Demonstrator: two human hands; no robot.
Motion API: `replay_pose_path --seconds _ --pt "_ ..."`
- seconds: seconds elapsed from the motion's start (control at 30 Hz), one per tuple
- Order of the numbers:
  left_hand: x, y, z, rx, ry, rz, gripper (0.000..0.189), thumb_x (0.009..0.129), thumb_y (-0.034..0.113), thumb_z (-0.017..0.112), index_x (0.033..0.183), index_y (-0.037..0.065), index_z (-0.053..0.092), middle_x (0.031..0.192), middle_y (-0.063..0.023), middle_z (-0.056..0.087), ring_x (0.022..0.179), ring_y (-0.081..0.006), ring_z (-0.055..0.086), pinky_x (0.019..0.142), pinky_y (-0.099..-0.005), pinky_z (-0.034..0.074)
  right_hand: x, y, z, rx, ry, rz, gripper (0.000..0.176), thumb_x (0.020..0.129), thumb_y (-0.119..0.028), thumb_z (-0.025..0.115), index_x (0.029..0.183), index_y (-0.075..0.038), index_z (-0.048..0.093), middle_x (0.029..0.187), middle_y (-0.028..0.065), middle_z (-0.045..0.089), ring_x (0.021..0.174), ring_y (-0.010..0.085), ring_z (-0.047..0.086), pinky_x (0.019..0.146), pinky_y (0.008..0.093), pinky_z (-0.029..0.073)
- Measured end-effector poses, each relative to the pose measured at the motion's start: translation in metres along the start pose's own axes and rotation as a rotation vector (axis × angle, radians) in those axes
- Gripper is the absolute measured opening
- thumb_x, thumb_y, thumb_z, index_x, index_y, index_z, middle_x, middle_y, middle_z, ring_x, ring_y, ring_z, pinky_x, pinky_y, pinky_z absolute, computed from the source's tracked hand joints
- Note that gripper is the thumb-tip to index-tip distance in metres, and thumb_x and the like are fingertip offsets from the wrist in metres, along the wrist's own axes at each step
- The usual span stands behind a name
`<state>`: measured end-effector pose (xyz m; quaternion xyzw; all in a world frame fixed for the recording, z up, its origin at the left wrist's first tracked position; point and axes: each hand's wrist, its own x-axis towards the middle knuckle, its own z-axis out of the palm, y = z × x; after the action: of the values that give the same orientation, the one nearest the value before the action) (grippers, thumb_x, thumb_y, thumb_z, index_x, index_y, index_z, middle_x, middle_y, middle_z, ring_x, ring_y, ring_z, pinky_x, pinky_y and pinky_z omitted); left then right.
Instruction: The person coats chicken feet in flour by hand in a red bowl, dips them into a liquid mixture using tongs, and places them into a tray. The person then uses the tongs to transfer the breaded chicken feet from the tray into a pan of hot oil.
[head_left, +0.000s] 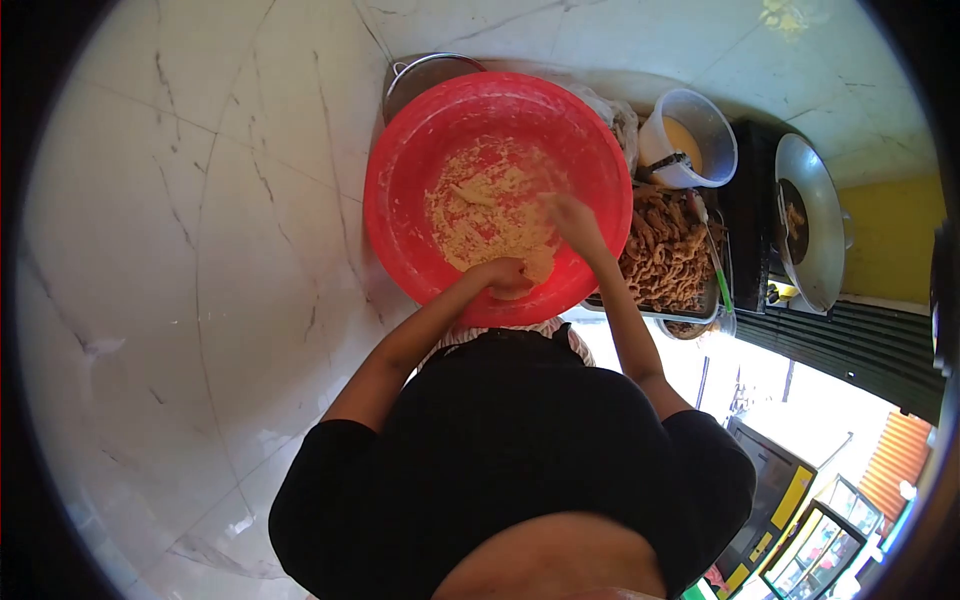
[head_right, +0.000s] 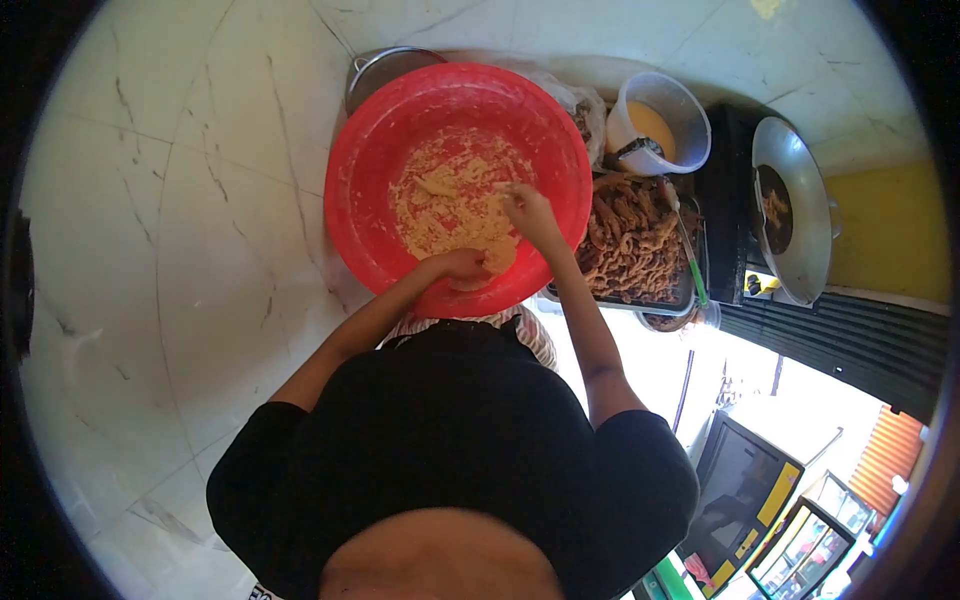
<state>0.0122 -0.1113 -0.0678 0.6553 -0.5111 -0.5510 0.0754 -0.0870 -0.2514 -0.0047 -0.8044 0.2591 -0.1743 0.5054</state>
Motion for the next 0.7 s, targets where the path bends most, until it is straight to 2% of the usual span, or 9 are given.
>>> replay_pose_path --seconds 0.1,0.17,0.23,0.3,0.37,0.47,0.57,0.63,0.7 --pt "-0.007 -0.024 -0.001 -0.192 0.017 -0.01 0.04 0.072 0.034 0.055 0.088 -0.002 0.059 0.088 -0.0207 0.059 0.086 -0.0331 0.057 0.073 -0.0381 0.045 0.029 0.03 0.046 -0.126 -0.245 -0.019 0.025 0.078 -0.012 0.055 0.101 -0.002 0.058 0.092 0.0129 0.06 0.087 0.0239 0.057 0.076 0.0316 0.044" --pt "-0.014 -0.038 -0.007 0.175 0.208 0.237 0.042 0.073 0.034 0.055 0.09 -0.004 0.057 0.084 -0.0206 0.059 0.082 -0.0301 0.058 0.072 -0.0377 0.045 0.049 0.038 0.075 -0.247 -0.349 -0.082 0.025 0.076 -0.011 0.056 0.1 -0.001 0.058 0.091 0.0141 0.059 0.088 0.0261 0.055 0.077 0.033 0.044" --pt "-0.042 -0.033 -0.025 -0.043 0.544 0.085 0.039 0.075 0.028 0.056 0.095 -0.005 0.054 0.081 -0.0211 0.058 0.081 -0.0274 0.059 0.071 -0.0353 0.045 0.064 0.039 0.101 -0.309 -0.172 -0.328 0.026 0.073 -0.008 0.058 0.096 0.003 0.053 0.093 0.0182 0.053 0.09 0.0313 0.052 0.077 0.0364 0.042" --pt "-0.079 -0.024 -0.055 -0.379 0.615 0.225 0.035 0.079 0.021 0.055 0.1 -0.006 0.051 0.085 -0.021 0.058 0.084 -0.0258 0.058 0.075 -0.0321 0.045 0.079 0.038 0.12 -0.396 -0.249 -0.251 0.026 0.072 -0.008 0.058 0.095 0.003 0.053 0.095 0.0197 0.052 0.09 0.0318 0.051 0.076 0.0368 0.042" --pt "-0.096 -0.038 -0.055 -0.482 1.024 0.415 0.028 0.081 0.014 0.053 0.103 -0.004 0.051 0.09 -0.0171 0.058 0.085 -0.0221 0.058 0.076 -0.0287 0.045 0.088 0.042 0.129 -0.486 -0.334 -0.172 0.025 0.071 -0.008 0.058 0.094 0.003 0.052 0.097 0.0213 0.05 0.091 0.0323 0.049 0.076 0.0372 0.041" --pt "-0.132 -0.04 -0.075 -0.389 1.254 0.38 0.026 0.082 0.012 0.054 0.105 -0.002 0.051 0.093 -0.0131 0.058 0.085 -0.0189 0.058 0.077 -0.0275 0.044 0.105 0.061 0.135 -0.546 -0.346 -0.312 0.026 0.075 -0.011 0.056 0.095 0.004 0.051 0.095 0.0214 0.051 0.091 0.0312 0.05 0.074 0.0373 0.042" --pt "-0.141 -0.045 -0.067 -0.506 1.31 0.309 0.027 0.081 0.013 0.056 0.105 0.001 0.052 0.092 -0.011 0.059 0.083 -0.0174 0.058 0.076 -0.027 0.044 0.117 0.067 0.129 -0.378 -0.297 -0.275 0.021 0.077 -0.012 0.052 0.092 0.003 0.052 0.093 0.0206 0.052 0.09 0.0291 0.05 0.073 0.0359 0.042" --pt "-0.141 -0.044 -0.061 -0.471 1.313 0.298 0.026 0.081 0.013 0.056 0.104 0.001 0.053 0.092 -0.0104 0.059 0.082 -0.017 0.058 0.074 -0.0271 0.045 0.116 0.034 0.118 0.489 -0.169 0.346 0.027 0.083 -0.023 0.042 0.096 -0.002 0.051 0.086 0.0115 0.05 0.08 0.0199 0.052 0.067 0.0319 0.045" --pt "-0.139 -0.044 -0.06 -0.433 1.31 0.289 0.026 0.081 0.014 0.057 0.104 0.002 0.053 0.091 -0.0099 0.059 0.081 -0.0166 0.058 0.073 -0.0271 0.045 0.11 0.013 0.113 0.523 -0.2 0.385 0.027 0.083 -0.023 0.042 0.095 -0.002 0.051 0.086 0.0106 0.05 0.08 0.0195 0.052 0.068 0.032 0.044"
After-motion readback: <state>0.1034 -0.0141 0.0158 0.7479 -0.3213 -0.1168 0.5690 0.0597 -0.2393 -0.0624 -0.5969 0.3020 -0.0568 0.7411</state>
